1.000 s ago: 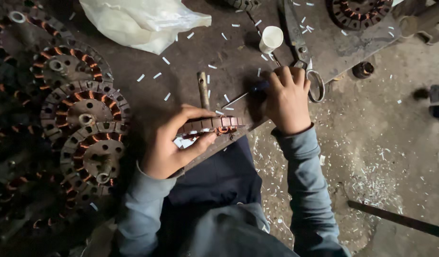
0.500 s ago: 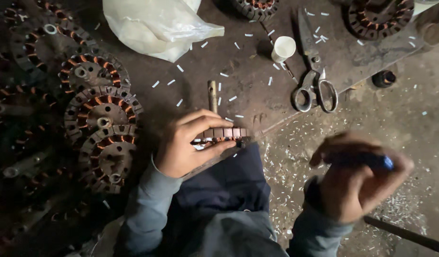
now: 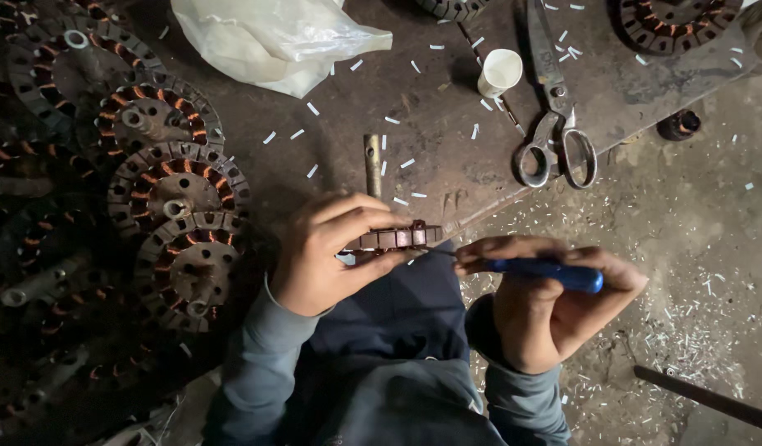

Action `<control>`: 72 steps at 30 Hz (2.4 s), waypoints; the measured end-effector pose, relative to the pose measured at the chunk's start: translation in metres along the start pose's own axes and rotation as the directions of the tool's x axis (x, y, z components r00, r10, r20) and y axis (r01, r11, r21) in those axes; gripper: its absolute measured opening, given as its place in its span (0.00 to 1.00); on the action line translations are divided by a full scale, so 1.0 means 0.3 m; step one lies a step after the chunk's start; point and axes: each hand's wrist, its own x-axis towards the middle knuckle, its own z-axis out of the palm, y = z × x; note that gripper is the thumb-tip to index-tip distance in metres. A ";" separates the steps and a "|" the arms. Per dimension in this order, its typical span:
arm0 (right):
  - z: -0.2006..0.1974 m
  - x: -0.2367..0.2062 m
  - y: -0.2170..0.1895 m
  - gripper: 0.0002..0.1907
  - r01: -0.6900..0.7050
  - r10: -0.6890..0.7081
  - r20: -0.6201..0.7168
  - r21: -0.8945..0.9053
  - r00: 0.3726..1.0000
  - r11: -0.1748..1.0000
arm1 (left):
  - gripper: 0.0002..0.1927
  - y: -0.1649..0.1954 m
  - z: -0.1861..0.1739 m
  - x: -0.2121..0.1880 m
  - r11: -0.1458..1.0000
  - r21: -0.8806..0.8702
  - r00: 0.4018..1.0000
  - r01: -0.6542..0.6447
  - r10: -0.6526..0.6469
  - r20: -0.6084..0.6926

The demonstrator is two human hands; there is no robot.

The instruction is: The person cuts small white plastic pieces with scissors and inserts them into slots on a circular copper-wound stator. They use a screwdriver to press the pieces into place and continue inserting more pieces around the stator.

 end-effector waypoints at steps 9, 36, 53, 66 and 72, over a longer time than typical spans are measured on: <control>0.006 -0.019 0.002 0.14 -0.036 0.026 0.161 0.060 0.987 0.998 | 0.21 -0.013 -0.004 -0.005 1.000 -0.024 1.000 0.015 -0.015 0.026; -0.067 -0.181 0.095 0.11 -0.052 0.050 0.022 0.080 0.998 0.995 | 0.19 -0.005 -0.024 0.002 0.997 -0.075 0.999 -0.020 0.023 0.039; 0.065 0.076 -0.151 0.16 0.257 0.102 0.611 -0.470 0.785 0.844 | 0.15 0.055 0.002 0.027 0.999 0.049 1.000 -0.002 0.001 0.019; -0.046 0.142 0.116 0.12 0.142 -0.179 -0.218 -0.175 0.959 0.974 | 0.20 0.030 0.013 -0.008 0.998 0.014 0.997 0.061 -0.060 -0.051; -0.099 0.218 0.341 0.30 0.133 0.038 0.398 -0.392 0.917 0.910 | 0.19 0.029 0.005 -0.018 0.999 0.027 0.996 0.029 -0.027 -0.082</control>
